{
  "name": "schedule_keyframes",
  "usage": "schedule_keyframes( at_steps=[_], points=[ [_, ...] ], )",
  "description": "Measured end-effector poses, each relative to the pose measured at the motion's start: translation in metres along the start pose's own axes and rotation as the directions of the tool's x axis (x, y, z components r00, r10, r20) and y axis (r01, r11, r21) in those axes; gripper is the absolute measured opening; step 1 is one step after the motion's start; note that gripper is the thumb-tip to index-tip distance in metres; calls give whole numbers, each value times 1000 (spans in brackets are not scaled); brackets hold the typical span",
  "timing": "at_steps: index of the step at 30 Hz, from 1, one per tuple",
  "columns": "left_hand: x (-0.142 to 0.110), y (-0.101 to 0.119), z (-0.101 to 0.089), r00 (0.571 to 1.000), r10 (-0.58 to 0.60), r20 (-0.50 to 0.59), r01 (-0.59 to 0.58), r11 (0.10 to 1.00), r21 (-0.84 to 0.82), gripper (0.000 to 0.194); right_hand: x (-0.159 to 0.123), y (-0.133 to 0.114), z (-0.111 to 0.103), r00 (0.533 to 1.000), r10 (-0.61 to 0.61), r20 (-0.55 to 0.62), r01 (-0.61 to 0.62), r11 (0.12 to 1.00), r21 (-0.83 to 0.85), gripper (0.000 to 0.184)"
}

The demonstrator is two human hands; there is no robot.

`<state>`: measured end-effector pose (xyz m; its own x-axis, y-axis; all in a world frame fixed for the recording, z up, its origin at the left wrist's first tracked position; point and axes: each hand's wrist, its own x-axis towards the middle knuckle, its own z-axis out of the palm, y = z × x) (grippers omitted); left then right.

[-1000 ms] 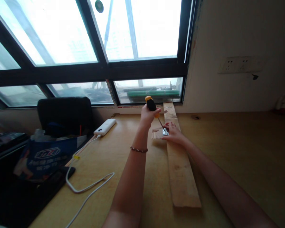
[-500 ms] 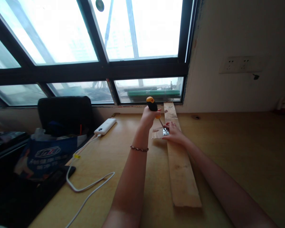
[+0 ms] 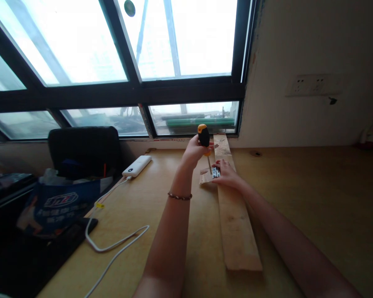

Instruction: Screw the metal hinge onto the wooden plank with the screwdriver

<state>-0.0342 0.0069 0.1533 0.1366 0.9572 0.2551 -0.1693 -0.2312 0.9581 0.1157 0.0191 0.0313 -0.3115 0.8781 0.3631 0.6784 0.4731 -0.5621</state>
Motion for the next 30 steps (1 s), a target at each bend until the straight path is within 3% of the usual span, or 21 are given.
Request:
schedule_keyframes(
  at_steps=[8,12,15,17,20,22,23,25,27,28,30],
  points=[
    [-25,38,7,978,202,-42,-203,979,-1,35,0,-5,-5,998,50,32,-50,999,12,65],
    [-56,45,20,916,391,-87,-381,918,112,30,1,-5,-5,996,60,66,-61,998,7,72],
    [-92,29,32,839,532,-113,-474,817,329,26,-1,-7,-5,997,51,50,-52,999,5,81],
    [-118,11,36,785,614,-82,-525,729,439,28,-6,-12,-8,1000,7,-17,-7,1000,21,77],
    [-146,-14,35,717,697,-17,-585,614,530,31,-26,-34,-18,967,-18,-255,28,999,35,56],
    [-157,-21,34,716,697,-40,-565,612,554,32,-52,-59,-22,926,-13,-377,34,998,47,39],
    [-161,-20,34,717,695,-62,-554,621,555,33,-68,-75,-22,925,-27,-379,55,997,63,32],
    [-168,-11,40,701,708,-82,-564,622,543,33,-108,-109,-13,962,-66,-267,108,983,148,30],
    [-175,6,51,654,755,-47,-625,575,528,34,-149,-141,5,993,-118,-9,115,939,324,32],
    [-178,15,58,622,783,-14,-664,537,520,34,-167,-155,16,983,-144,115,83,905,418,30],
    [-183,33,74,557,829,57,-735,459,500,36,-195,-178,35,949,-212,235,78,877,475,21]
  ],
)
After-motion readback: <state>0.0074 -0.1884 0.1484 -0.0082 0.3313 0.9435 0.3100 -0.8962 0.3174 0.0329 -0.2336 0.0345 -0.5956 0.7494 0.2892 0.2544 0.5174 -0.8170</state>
